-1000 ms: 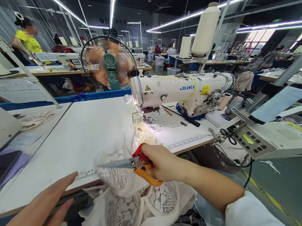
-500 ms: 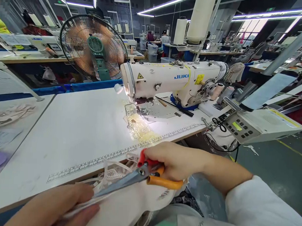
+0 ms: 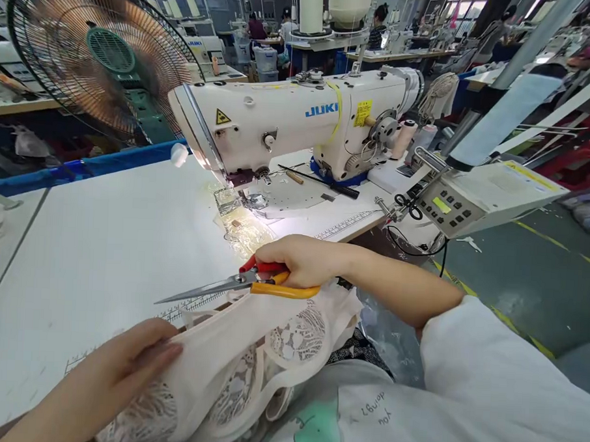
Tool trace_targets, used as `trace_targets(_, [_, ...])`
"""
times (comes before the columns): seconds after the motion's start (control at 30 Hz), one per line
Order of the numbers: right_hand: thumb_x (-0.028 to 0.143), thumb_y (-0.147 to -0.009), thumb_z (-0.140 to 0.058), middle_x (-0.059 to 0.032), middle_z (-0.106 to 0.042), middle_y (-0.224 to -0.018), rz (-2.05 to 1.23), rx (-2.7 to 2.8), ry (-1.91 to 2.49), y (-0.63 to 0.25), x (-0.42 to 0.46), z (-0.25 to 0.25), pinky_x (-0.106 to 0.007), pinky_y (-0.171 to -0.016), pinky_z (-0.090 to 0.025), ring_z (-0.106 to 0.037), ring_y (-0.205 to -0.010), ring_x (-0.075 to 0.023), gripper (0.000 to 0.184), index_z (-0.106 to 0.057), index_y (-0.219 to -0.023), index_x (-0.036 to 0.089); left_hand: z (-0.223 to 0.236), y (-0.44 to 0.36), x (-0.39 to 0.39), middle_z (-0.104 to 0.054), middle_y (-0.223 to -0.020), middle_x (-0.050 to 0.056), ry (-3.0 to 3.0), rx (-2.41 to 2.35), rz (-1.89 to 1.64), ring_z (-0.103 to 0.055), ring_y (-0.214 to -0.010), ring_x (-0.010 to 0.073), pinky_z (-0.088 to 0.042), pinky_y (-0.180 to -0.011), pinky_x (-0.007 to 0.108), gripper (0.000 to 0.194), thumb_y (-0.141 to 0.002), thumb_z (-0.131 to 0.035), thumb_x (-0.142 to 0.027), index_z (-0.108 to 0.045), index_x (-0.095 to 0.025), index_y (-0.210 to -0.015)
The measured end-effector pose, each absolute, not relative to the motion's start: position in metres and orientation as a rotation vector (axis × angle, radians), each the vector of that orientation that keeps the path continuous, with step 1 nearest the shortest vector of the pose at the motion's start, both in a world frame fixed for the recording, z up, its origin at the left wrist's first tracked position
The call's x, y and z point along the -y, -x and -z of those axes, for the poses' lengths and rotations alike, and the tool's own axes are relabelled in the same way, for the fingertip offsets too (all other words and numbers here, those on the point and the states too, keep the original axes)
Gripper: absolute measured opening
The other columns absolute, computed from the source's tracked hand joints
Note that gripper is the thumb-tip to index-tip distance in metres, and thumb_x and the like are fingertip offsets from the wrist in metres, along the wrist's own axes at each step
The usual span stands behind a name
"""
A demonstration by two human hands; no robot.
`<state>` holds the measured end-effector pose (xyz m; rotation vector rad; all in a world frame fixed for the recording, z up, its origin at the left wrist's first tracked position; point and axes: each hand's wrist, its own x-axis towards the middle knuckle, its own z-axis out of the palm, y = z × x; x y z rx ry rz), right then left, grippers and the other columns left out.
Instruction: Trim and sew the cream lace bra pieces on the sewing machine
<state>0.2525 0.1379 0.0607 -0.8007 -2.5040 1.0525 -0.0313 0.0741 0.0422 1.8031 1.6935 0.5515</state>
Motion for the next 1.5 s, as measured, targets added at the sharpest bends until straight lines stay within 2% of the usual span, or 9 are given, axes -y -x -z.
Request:
trace_targets(0.13, [0.016,-0.075,-0.056,0.0037,-0.047,-0.070,-1.084,2.511,0.788,-0.245,-0.133,-0.065,-0.022,-0.056,-0.029,-0.036,-0.062,-0.0095,0.023,-0.034,-0.068,0.021,-0.042,0.009,-0.077,-0.073,-0.085,0.000,-2.103,-1.585,-0.550,-0.068,-0.078,0.0217,-0.054,-0.059,0.026,0.036,-0.071,-0.058,-0.057,-0.066,-0.029,-0.092])
trace_targets(0.4, [0.026,-0.073,-0.065,0.0050,-0.044,-0.068,-1.068,2.298,0.856,-0.238,-0.122,-0.061,-0.022,-0.055,-0.029,-0.035,-0.061,-0.0095,0.030,-0.035,-0.069,0.021,-0.043,-0.047,-0.074,-0.070,-0.072,0.000,-1.886,-1.543,-0.938,-0.066,-0.063,0.0172,-0.053,-0.054,0.023,0.021,-0.070,-0.059,-0.045,-0.061,-0.025,-0.074])
trace_targets(0.53, [0.032,-0.071,-0.069,0.0063,-0.042,-0.066,-1.124,2.134,0.870,-0.241,-0.119,-0.053,-0.022,-0.055,-0.029,-0.035,-0.059,-0.0087,0.038,-0.033,-0.066,0.021,-0.046,-0.046,-0.073,-0.068,-0.069,0.000,-1.625,-1.530,-0.955,-0.064,-0.062,0.0159,-0.053,-0.056,0.022,0.024,-0.066,-0.066,-0.046,-0.063,-0.024,-0.075])
trace_targets(0.73, [0.037,-0.073,-0.067,0.0042,-0.049,-0.070,-1.174,2.009,0.865,-0.242,-0.120,-0.046,-0.022,-0.056,-0.031,-0.041,-0.062,-0.0100,0.032,-0.040,-0.071,0.020,-0.051,-0.050,-0.069,-0.068,-0.069,0.001,-1.424,-1.489,-0.972,-0.062,-0.063,0.0162,-0.051,-0.054,0.021,0.029,-0.061,-0.073,-0.047,-0.066,-0.023,-0.074])
trace_targets(0.93, [0.027,-0.072,-0.065,0.0053,-0.046,-0.069,-1.135,1.990,0.882,-0.236,-0.121,-0.046,-0.022,-0.055,-0.031,-0.039,-0.062,-0.0091,0.029,-0.037,-0.067,0.020,-0.047,-0.051,-0.074,-0.067,-0.070,0.004,-1.375,-1.406,-0.949,-0.061,-0.065,0.0179,-0.051,-0.055,0.024,0.034,-0.060,-0.076,-0.050,-0.067,-0.021,-0.074])
trace_targets(1.03, [0.034,-0.073,-0.067,0.0045,-0.048,-0.073,-1.153,1.971,0.891,-0.240,-0.118,-0.048,-0.023,-0.056,-0.033,-0.041,-0.063,-0.0098,0.031,-0.039,-0.072,0.021,-0.048,-0.052,-0.072,-0.066,-0.070,0.002,-1.242,-1.394,-0.974,-0.059,-0.063,0.0155,-0.049,-0.053,0.022,0.033,-0.061,-0.076,-0.049,-0.066,-0.020,-0.075])
trace_targets(1.2, [0.056,-0.071,-0.067,0.0035,-0.044,-0.071,-1.100,2.261,0.978,-0.256,-0.120,-0.044,-0.024,-0.054,-0.033,-0.039,-0.061,-0.0110,0.047,-0.035,-0.073,0.022,-0.053,-0.053,-0.071,-0.062,-0.065,-0.001,-1.042,-1.350,-1.065,-0.054,-0.056,0.0111,-0.045,-0.048,0.018,0.034,-0.057,-0.080,-0.046,-0.064,-0.019,-0.071])
trace_targets(1.33, [0.052,-0.080,-0.061,0.0013,-0.047,-0.072,-1.080,2.524,0.964,-0.261,-0.120,-0.038,-0.025,-0.056,-0.034,-0.043,-0.063,-0.0124,0.039,-0.038,-0.074,0.020,-0.054,-0.054,-0.073,-0.057,-0.059,-0.002,-0.997,-1.357,-1.126,-0.050,-0.050,0.0094,-0.042,-0.044,0.018,0.034,-0.053,-0.080,-0.043,-0.062,-0.018,-0.067])
trace_targets(1.5, [0.047,-0.080,-0.062,0.0018,-0.047,-0.070,-1.050,2.608,0.999,-0.255,-0.115,-0.038,-0.024,-0.054,-0.033,-0.042,-0.060,-0.0115,0.037,-0.038,-0.072,0.020,-0.055,-0.056,-0.077,-0.055,-0.055,-0.004,-0.979,-1.352,-1.086,-0.048,-0.046,0.0084,-0.042,-0.042,0.018,0.035,-0.053,-0.080,-0.044,-0.059,-0.018,-0.065])
